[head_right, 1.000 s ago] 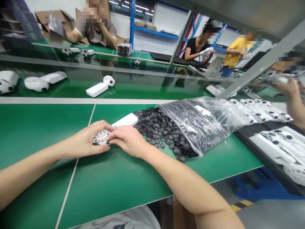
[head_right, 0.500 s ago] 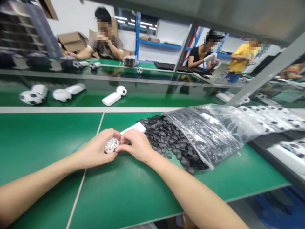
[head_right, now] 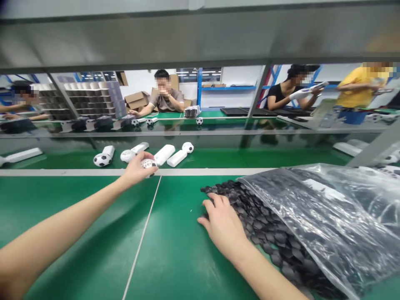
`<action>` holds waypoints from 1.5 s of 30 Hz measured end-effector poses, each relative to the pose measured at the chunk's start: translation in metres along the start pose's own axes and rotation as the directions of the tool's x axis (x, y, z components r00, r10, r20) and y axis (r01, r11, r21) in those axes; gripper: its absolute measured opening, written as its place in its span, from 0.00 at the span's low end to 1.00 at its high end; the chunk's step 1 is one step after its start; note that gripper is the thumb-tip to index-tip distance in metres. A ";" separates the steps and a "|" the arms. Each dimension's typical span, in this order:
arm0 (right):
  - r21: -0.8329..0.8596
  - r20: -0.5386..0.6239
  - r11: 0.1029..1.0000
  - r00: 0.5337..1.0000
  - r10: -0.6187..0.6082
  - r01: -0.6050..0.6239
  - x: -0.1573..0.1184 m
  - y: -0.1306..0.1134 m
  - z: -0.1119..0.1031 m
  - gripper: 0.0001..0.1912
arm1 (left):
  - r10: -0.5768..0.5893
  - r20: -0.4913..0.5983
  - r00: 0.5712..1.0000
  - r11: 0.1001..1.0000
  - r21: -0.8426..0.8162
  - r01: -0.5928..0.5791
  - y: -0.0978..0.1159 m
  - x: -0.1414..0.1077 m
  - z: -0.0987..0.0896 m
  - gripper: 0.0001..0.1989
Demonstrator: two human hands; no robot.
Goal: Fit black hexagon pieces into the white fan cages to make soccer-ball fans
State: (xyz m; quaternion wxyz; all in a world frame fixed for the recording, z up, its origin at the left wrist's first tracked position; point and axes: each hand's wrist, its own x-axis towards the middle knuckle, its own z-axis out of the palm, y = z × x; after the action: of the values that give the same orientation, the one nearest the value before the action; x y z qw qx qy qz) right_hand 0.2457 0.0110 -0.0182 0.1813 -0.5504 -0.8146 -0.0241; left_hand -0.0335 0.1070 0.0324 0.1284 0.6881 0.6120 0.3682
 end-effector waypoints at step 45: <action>-0.230 0.211 0.973 0.975 0.068 -0.018 0.012 0.003 -0.020 0.11 | 0.377 0.686 0.622 0.762 0.151 -0.629 0.049 -0.081 0.006 0.30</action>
State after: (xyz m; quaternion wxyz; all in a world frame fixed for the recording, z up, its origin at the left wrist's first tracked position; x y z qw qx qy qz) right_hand 0.2498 0.0179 0.0037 0.0276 -0.5844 -0.8093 -0.0524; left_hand 0.0093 0.0219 0.0307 0.0755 0.9256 0.3704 0.0177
